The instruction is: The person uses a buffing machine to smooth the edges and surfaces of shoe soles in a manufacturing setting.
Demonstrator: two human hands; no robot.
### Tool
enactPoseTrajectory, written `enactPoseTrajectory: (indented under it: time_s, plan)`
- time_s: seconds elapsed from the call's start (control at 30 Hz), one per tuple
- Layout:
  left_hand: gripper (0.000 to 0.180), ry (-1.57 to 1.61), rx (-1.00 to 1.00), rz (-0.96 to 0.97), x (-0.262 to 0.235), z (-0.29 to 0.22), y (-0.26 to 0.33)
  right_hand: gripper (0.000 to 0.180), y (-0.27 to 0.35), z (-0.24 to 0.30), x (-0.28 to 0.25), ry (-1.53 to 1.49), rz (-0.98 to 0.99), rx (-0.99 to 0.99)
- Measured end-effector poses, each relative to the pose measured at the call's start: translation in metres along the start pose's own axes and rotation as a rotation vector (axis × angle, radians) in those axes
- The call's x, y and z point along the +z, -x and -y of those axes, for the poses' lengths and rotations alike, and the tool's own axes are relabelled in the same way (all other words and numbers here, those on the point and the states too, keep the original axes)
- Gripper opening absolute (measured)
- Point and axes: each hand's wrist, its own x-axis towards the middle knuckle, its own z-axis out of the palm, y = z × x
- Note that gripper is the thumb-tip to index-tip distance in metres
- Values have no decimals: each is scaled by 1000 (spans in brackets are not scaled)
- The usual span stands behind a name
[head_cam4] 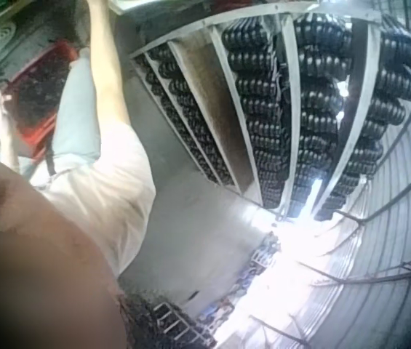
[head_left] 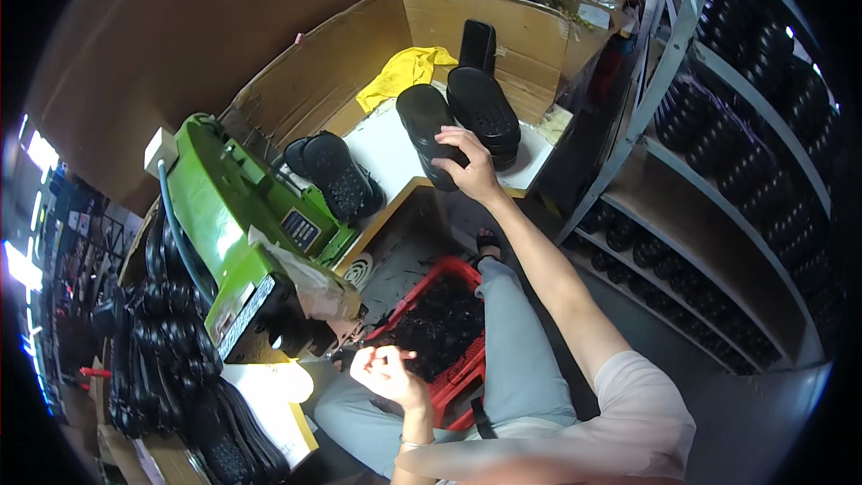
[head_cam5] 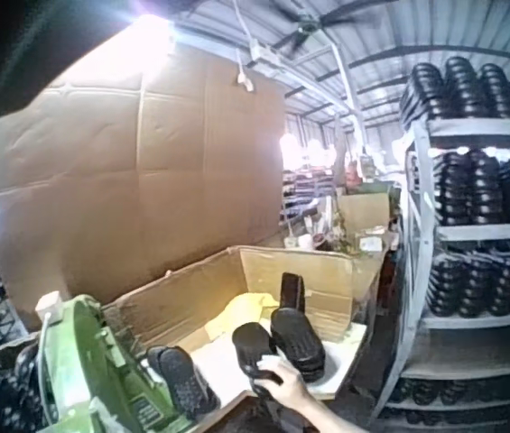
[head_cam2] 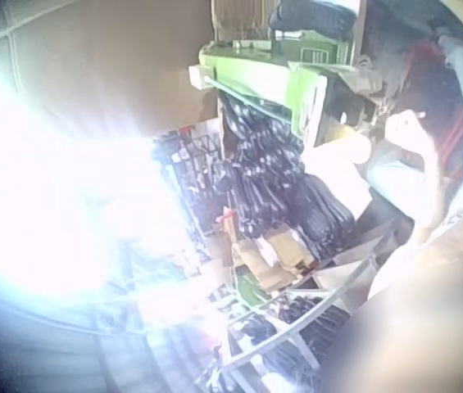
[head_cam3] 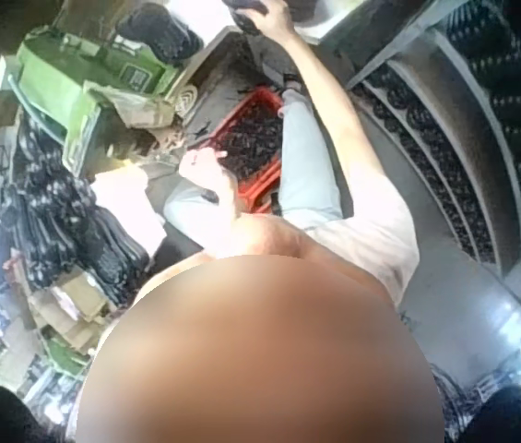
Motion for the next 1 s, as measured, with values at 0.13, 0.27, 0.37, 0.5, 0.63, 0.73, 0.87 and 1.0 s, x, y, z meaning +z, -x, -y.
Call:
enactPoseTrajectory:
  time_s: [0.13, 0.27, 0.37, 0.5, 0.63, 0.73, 0.87, 1.0]
  plan:
    - [78, 42, -141, 44, -23, 14, -32, 26, 1, -2, -3, 91, 42, 21]
    - [22, -82, -298, 414, -25, 21, -45, 34, 6, 36, -5, 363, -60, -155]
    - [27, -261, -319, 367, -26, 22, -26, 39, 21, 68, 25, 150, 138, -193]
    - [28, -166, -468, 252, -39, 28, 3, 53, 34, 84, 81, 139, 408, -190]
    - [29, -254, -622, 342, -70, 36, 30, 40, 25, 69, 112, 232, 426, -229]
    - [28, -554, -736, 560, -93, 41, 51, 28, 22, 72, 107, 155, 360, -263]
    - [31, -1170, -216, 904, -106, 42, 49, 37, 27, 110, 44, 59, 169, -41]
    - [37, -874, -168, 698, -81, 9, 17, 38, 46, 178, -58, -478, 132, 302]
